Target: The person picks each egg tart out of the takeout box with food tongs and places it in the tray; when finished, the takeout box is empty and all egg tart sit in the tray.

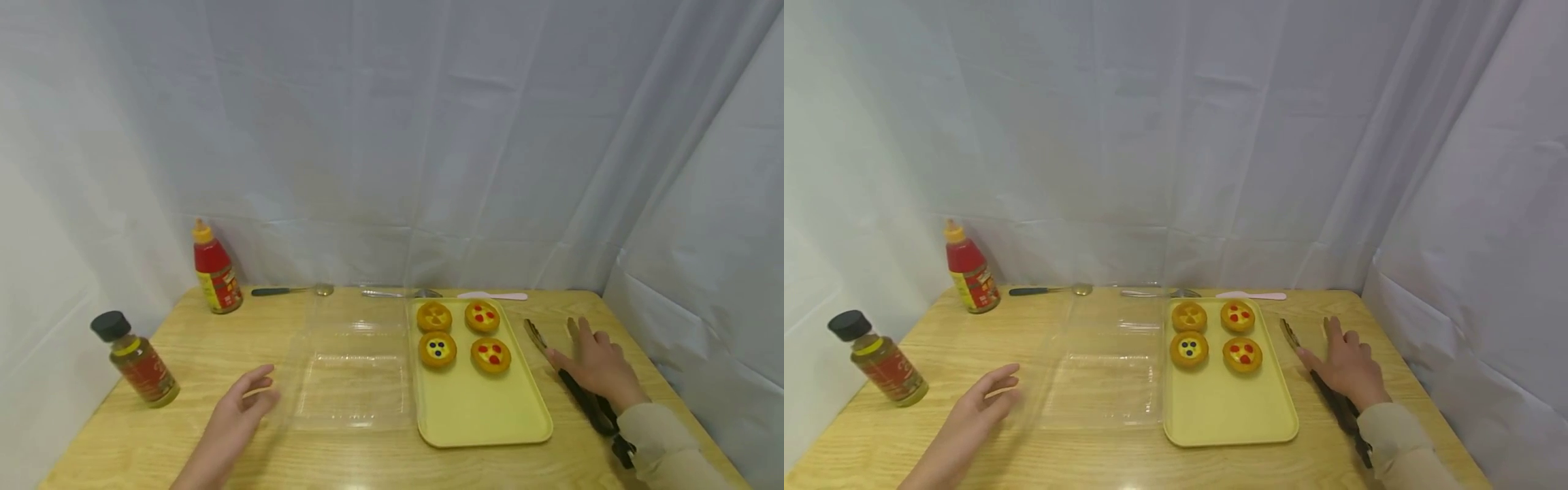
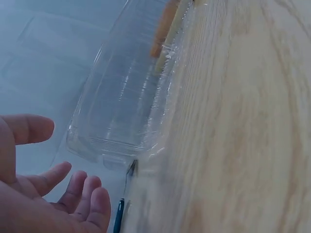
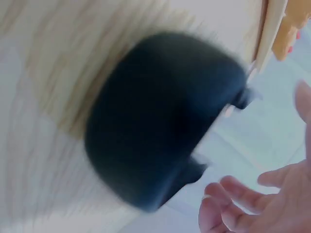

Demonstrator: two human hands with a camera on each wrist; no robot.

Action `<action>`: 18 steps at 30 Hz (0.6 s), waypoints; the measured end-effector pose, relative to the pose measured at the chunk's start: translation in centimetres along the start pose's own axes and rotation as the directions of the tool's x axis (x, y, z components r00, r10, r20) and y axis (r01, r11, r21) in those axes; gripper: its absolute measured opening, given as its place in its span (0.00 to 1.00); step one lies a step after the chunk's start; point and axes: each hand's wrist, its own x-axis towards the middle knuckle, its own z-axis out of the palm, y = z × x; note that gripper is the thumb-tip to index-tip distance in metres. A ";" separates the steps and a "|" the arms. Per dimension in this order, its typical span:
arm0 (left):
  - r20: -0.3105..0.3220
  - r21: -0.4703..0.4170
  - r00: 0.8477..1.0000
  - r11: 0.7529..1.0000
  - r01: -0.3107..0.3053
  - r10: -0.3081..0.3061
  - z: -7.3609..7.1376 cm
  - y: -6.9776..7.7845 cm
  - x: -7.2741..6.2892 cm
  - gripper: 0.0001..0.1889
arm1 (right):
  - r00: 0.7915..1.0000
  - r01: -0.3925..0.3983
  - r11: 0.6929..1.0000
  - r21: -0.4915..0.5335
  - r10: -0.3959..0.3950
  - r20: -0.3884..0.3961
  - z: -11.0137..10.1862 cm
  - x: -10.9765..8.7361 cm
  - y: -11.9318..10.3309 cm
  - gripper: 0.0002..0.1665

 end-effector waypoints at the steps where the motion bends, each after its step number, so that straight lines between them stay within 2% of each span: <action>1: 0.000 0.017 1.000 1.000 -0.005 0.005 -0.1 0.2 0.0 0.36 | 0.999 0.011 1.000 -0.007 -0.011 -0.035 0.1 0.0 -0.2 0.60; 4: 0.004 0.059 1.000 0.998 -0.024 0.024 -0.1 0.7 -0.1 0.40 | 0.994 0.031 1.000 -0.007 -0.031 -0.104 0.3 -0.1 -1.0 0.55; 6: 0.005 0.094 0.999 0.994 -0.055 0.054 -0.1 1.0 -0.1 0.41 | 0.992 0.043 0.999 -0.002 -0.043 -0.123 0.5 -0.2 -1.6 0.53; 10: -0.021 0.177 0.986 0.972 -0.156 0.163 0.2 1.8 -0.1 0.39 | 0.988 0.064 0.998 0.008 -0.062 -0.145 0.5 -0.5 -2.9 0.50; 14: -0.060 0.305 0.950 0.912 -0.275 0.307 0.5 2.6 0.3 0.36 | 0.981 0.089 0.996 -0.002 -0.088 -0.173 0.2 -0.9 -4.4 0.49; 18: -0.092 0.442 0.897 0.825 -0.352 0.432 0.9 3.4 0.9 0.35 | 0.968 0.135 0.991 -0.001 -0.132 -0.211 -0.2 -1.4 -6.1 0.46</action>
